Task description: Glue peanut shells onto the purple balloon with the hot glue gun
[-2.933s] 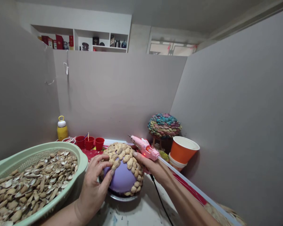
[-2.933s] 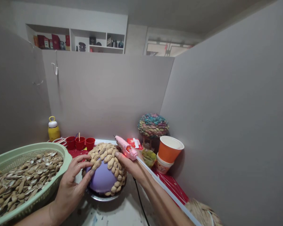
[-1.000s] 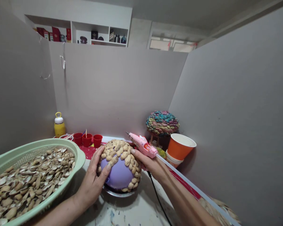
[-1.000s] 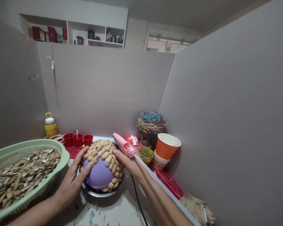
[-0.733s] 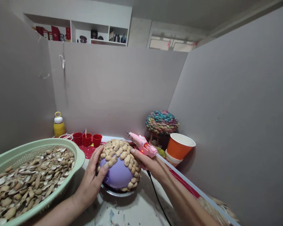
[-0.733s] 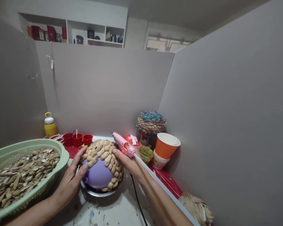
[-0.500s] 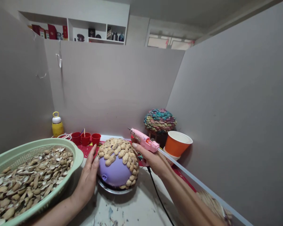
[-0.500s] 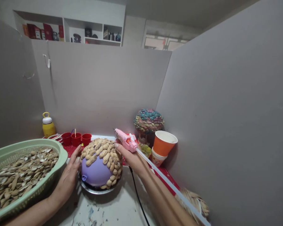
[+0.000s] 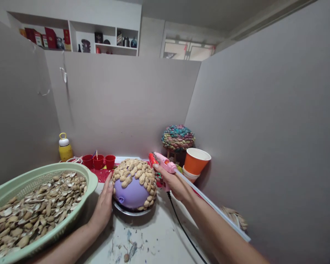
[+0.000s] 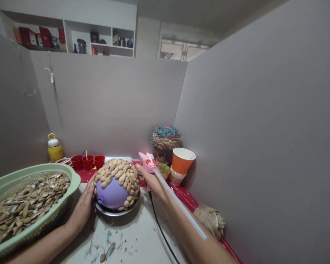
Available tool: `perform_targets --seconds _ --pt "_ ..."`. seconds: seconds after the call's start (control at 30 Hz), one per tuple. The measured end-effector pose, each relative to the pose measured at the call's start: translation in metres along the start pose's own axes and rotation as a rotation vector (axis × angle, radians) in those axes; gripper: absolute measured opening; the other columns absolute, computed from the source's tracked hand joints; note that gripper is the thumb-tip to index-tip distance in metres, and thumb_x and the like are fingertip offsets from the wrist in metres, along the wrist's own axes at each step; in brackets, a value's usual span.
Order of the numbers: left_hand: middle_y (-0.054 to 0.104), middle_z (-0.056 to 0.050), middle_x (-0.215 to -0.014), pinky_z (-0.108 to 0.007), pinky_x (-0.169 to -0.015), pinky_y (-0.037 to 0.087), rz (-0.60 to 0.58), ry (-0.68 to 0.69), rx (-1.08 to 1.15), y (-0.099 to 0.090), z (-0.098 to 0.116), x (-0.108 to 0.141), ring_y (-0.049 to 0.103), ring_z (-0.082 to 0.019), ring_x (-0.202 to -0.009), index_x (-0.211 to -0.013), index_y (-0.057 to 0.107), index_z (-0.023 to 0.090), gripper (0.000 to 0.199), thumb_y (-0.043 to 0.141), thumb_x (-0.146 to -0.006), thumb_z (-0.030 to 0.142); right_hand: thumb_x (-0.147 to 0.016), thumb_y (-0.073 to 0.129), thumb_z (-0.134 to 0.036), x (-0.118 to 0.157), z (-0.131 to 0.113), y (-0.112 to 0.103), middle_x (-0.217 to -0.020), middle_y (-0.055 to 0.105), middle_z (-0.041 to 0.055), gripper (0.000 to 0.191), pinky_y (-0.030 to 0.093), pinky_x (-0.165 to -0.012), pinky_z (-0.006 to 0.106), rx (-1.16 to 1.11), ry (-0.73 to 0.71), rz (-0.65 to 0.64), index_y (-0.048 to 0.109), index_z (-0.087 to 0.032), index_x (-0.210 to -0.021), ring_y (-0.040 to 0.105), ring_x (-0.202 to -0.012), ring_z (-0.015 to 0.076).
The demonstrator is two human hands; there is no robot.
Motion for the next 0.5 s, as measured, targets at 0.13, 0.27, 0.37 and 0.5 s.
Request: perform_targets --seconds 0.13,0.27,0.37,0.5 --pt "0.031 -0.010 -0.159 -0.047 -0.121 0.015 -0.002 0.010 0.012 0.000 -0.007 -0.001 0.022 -0.022 -0.148 -0.150 0.032 0.022 0.065 0.027 -0.097 0.058 -0.073 0.075 -0.052 0.013 0.008 -0.005 -0.087 0.071 0.0053 0.042 0.038 -0.039 0.018 0.050 0.025 0.015 0.065 -0.019 -0.097 0.064 -0.062 0.0155" --pt "0.030 -0.009 -0.160 -0.047 -0.120 0.014 -0.018 0.036 0.010 0.000 -0.005 0.001 0.020 -0.022 -0.149 -0.151 0.031 0.025 0.063 0.026 -0.097 0.058 -0.076 0.072 -0.055 0.024 0.015 -0.002 -0.081 0.069 0.0033 0.043 0.044 -0.047 0.021 0.047 0.003 -0.009 0.065 -0.020 -0.100 0.062 -0.063 0.0154" --pt "0.026 -0.008 -0.162 -0.046 -0.121 0.013 -0.036 0.045 0.004 -0.001 0.002 0.004 0.017 -0.022 -0.149 -0.152 0.027 0.026 0.064 0.026 -0.096 0.058 -0.074 0.073 -0.058 0.026 0.021 0.000 -0.064 0.062 0.0004 0.043 0.033 -0.037 0.021 0.055 -0.020 0.014 0.065 -0.018 -0.089 0.052 -0.049 0.0123" --pt "0.027 -0.007 -0.162 -0.046 -0.121 0.014 -0.047 0.053 0.003 -0.002 0.018 0.008 0.016 -0.023 -0.149 -0.152 0.028 0.026 0.066 0.027 -0.095 0.060 -0.076 0.071 -0.058 0.026 0.022 -0.001 -0.064 0.060 -0.0009 0.043 0.030 -0.037 0.020 0.050 -0.083 0.040 0.063 -0.017 -0.089 0.046 -0.047 0.0095"
Point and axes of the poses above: each hand's wrist, its own x-axis away from the middle knuckle, its own y-axis out of the palm, z = x × y, the point moved 3 cm from there along -x, towards the middle knuckle
